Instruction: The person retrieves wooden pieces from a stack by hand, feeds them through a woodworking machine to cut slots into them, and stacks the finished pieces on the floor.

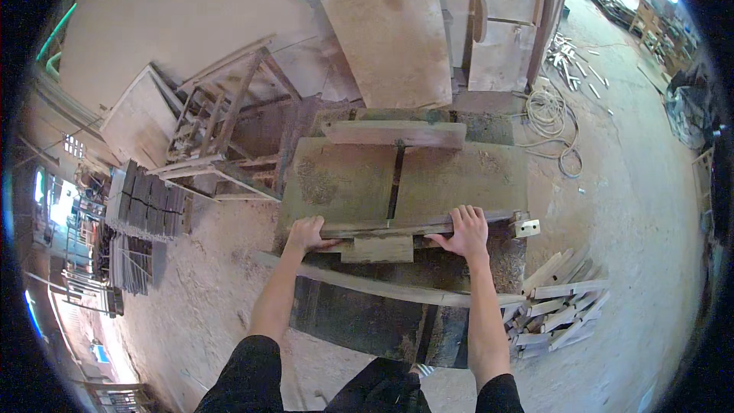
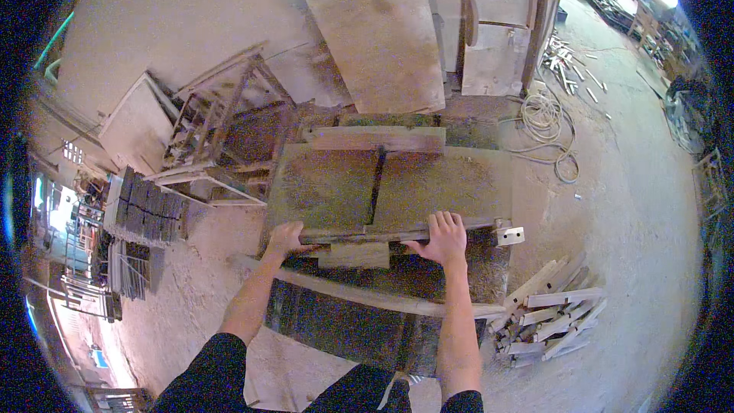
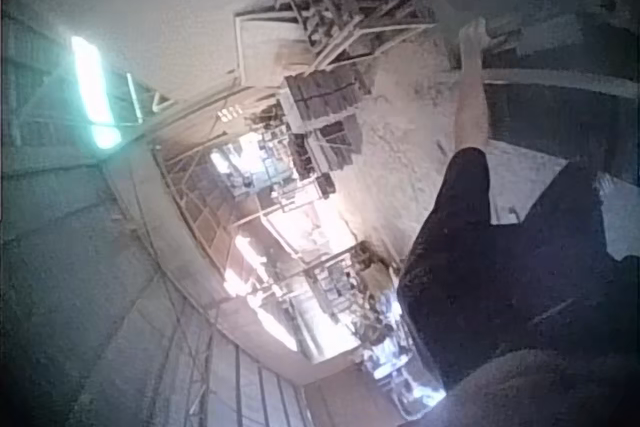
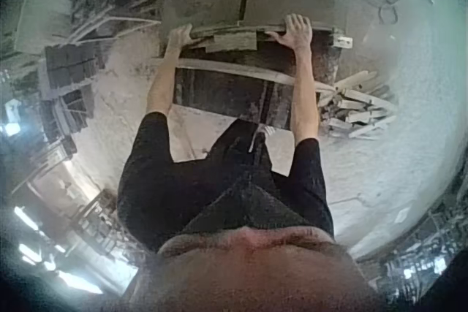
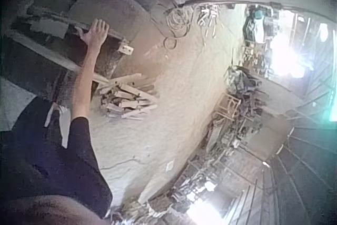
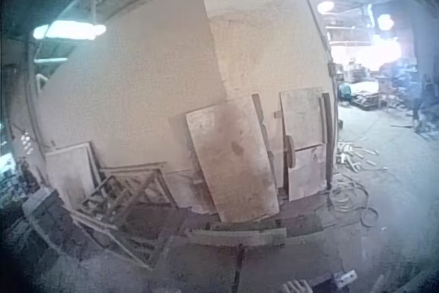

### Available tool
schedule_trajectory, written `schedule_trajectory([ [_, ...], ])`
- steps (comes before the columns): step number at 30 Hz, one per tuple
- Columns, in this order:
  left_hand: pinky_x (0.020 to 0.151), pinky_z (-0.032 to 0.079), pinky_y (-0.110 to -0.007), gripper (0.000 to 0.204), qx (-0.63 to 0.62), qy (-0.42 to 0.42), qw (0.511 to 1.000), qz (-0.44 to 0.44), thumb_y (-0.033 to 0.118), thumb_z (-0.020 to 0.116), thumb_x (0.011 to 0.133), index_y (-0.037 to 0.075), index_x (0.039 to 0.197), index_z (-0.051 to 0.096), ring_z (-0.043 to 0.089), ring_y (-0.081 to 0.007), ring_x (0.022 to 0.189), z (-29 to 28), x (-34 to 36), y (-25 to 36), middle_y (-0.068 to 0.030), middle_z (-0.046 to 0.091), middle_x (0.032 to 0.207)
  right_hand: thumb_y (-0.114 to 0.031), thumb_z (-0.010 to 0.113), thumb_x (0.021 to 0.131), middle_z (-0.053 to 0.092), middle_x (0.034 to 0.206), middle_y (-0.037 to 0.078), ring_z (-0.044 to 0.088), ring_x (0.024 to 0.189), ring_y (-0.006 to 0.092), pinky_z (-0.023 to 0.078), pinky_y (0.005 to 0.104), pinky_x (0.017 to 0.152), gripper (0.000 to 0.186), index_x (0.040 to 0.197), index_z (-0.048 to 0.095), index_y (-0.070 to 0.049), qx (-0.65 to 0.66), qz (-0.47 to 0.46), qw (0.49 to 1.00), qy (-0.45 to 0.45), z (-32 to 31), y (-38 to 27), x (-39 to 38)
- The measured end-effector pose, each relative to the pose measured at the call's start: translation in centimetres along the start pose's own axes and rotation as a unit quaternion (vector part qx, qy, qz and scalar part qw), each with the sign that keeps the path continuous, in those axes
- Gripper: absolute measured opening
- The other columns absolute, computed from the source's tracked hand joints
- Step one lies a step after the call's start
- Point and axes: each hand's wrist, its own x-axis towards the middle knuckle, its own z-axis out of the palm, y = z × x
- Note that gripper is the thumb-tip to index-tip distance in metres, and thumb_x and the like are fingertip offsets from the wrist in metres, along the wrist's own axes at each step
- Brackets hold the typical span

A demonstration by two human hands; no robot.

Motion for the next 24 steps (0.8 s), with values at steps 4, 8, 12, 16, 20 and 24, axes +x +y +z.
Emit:
schedule_trajectory([
  [4, 0.075, 0.058, -0.049, 0.086, 0.012, -0.007, 1.000, 0.012, 0.085, 0.065, 0.066, 0.004, 0.095, 0.064, 0.071, -0.0390, 0.084, 0.5, 0.8, -0.4, -0.0192, 0.071, 0.090, -0.076, 0.066, 0.072, 0.065, 0.095, 0.014, 0.062, 0.095, 0.0322, 0.045, 0.0421, 0.090, 0.079, 0.097, 0.064, -0.001, -0.008, 0.027, 0.998, -0.048, -0.7, 0.2, -0.2],
  [8, 0.074, 0.057, -0.051, 0.083, 0.016, -0.016, 1.000, 0.003, 0.081, 0.069, 0.065, 0.004, 0.095, 0.065, 0.071, -0.0397, 0.084, 0.6, -0.6, -2.6, -0.0215, 0.071, 0.086, -0.078, 0.065, 0.072, 0.065, 0.097, 0.013, 0.062, 0.097, 0.0314, 0.045, 0.0415, 0.092, 0.082, 0.099, 0.065, -0.001, -0.001, 0.020, 0.999, -0.029, 0.6, -0.7, 0.8],
  [12, 0.074, 0.056, -0.052, 0.083, -0.010, 0.007, 1.000, 0.008, 0.081, 0.068, 0.066, 0.003, 0.094, 0.066, 0.070, -0.0412, 0.083, 0.5, 1.1, -2.0, -0.0219, 0.070, 0.086, -0.081, 0.063, 0.071, 0.066, 0.099, 0.013, 0.063, 0.099, 0.0298, 0.045, 0.0419, 0.093, 0.084, 0.100, 0.067, -0.002, -0.003, 0.008, 1.000, -0.016, 1.3, 0.4, 1.3],
  [16, 0.072, 0.054, -0.053, 0.079, 0.030, -0.050, 0.998, -0.027, 0.080, 0.067, 0.070, 0.004, 0.090, 0.063, 0.067, -0.0450, 0.083, 1.1, 3.1, -2.2, -0.0228, 0.069, 0.086, -0.080, 0.063, 0.070, 0.067, 0.102, 0.014, 0.063, 0.103, 0.0303, 0.045, 0.0432, 0.097, 0.083, 0.099, 0.067, -0.002, -0.013, 0.014, 0.999, -0.027, 1.9, 1.4, 2.3],
  [20, 0.074, 0.054, -0.052, 0.083, 0.032, -0.057, 0.997, -0.051, 0.078, 0.068, 0.070, 0.005, 0.108, 0.068, 0.066, -0.0468, 0.084, 3.8, 4.2, -2.8, -0.0263, 0.069, 0.091, -0.082, 0.058, 0.072, 0.067, 0.111, 0.015, 0.062, 0.108, 0.0305, 0.042, 0.0437, 0.100, 0.088, 0.105, 0.067, -0.001, 0.013, 0.012, 0.998, -0.065, 4.1, 2.8, 3.3],
  [24, 0.070, 0.055, -0.052, 0.096, 0.055, 0.022, 0.998, 0.021, 0.080, 0.066, 0.072, -0.005, 0.117, 0.066, 0.067, -0.0474, 0.079, 7.2, 7.6, -8.2, -0.0286, 0.069, 0.092, -0.079, 0.063, 0.070, 0.065, 0.098, 0.012, 0.061, 0.099, 0.0288, 0.044, 0.0396, 0.094, 0.080, 0.096, 0.065, -0.003, -0.007, -0.016, 1.000, -0.023, 5.4, 3.9, 6.8],
])
